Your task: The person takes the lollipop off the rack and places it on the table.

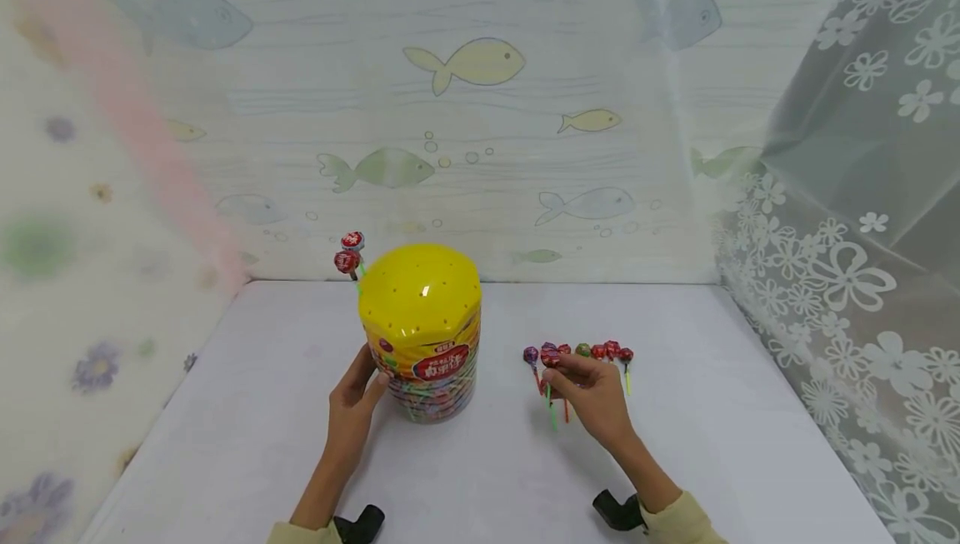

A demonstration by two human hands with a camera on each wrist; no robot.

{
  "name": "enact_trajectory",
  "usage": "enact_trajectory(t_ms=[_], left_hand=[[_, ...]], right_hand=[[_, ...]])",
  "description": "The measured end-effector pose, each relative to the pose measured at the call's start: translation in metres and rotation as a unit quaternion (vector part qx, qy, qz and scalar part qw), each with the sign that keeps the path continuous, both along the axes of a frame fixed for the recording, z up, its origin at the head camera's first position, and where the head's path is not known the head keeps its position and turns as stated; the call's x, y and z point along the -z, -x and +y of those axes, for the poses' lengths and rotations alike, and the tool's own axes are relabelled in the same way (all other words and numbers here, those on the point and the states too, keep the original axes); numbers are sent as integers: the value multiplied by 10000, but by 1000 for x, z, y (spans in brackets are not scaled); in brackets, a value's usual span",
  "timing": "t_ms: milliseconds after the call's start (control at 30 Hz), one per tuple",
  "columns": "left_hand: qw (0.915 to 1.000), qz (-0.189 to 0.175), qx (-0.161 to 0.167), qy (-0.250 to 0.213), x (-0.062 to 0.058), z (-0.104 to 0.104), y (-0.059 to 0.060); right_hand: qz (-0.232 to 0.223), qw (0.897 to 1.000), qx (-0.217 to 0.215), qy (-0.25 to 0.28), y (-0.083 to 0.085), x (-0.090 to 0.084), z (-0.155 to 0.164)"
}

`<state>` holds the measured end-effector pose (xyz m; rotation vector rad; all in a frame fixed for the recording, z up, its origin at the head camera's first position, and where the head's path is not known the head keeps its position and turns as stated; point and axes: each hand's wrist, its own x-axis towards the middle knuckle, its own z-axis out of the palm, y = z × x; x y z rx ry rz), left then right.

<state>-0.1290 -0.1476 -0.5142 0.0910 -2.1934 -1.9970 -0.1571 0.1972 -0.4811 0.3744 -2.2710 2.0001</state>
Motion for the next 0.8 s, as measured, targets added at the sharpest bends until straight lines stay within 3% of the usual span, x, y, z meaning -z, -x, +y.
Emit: enact_trajectory(t_ms=[267,633,800], left_hand=[[10000,-82,-5,-17,-1,1,-1],[9999,-114,-5,12,-4,1,-1],[9999,-109,6,-34,-4,1,-2]], right_hand=[[-335,9988,316,-152,-2,7,14],[-1088,9927,317,-424,-7,12,33],[-1175,9888,457,-803,-8,14,41]])
